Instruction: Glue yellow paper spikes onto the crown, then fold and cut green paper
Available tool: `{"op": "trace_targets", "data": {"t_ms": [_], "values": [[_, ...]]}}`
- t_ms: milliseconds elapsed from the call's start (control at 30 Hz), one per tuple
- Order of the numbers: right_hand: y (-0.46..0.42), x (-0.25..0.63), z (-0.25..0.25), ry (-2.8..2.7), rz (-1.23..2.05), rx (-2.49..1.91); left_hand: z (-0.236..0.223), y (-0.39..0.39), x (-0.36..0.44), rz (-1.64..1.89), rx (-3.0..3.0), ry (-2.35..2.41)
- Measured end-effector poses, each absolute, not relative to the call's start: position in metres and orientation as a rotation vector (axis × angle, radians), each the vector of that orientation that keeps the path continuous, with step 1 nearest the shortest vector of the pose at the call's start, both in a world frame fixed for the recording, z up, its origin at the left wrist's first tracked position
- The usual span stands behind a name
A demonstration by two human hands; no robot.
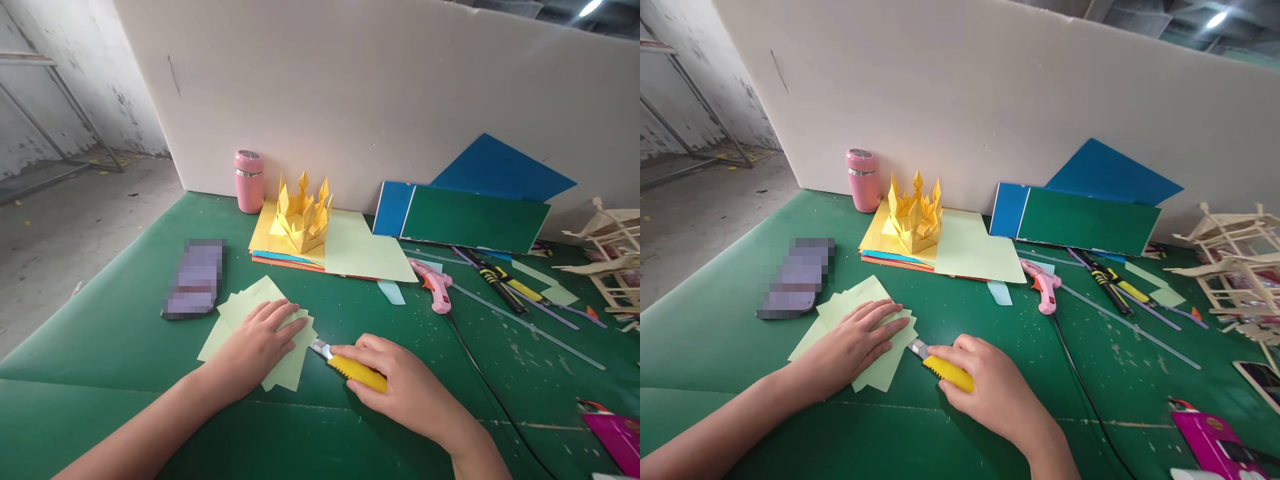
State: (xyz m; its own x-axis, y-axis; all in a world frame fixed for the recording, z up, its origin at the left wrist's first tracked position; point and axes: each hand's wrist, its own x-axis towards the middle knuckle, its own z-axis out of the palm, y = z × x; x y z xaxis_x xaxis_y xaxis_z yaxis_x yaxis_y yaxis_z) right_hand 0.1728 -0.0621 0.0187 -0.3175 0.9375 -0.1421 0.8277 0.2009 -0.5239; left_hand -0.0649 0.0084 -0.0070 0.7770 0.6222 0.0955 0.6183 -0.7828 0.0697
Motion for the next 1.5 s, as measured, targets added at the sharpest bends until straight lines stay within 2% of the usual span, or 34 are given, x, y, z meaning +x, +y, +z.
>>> {"op": "trace_targets", "data": {"t_ms": [567,700,833,1167,1500], "values": [[-0.063,0.174,0.022,-2.273,0.804,-1.717,-0.007,0.013,-0.072,0.236,2.835,0.920],[-0.062,0.167,0.019,-2.329,0.560,-1.609,-0.006,0.014,-0.074,0.225,2.774,0.909],[-0.063,0.134,0.012,-2.438,0.329,-1.277,-0.001,0.015,-0.078,0.219,2.688,0.920],[-0.067,0.100,-0.009,-2.578,0.465,-1.048,0.006,0.023,-0.096,0.216,2.729,0.969],[-0.065,0.103,-0.009,-2.576,0.573,-1.042,0.007,0.032,-0.118,-0.030,2.588,0.929]]}}
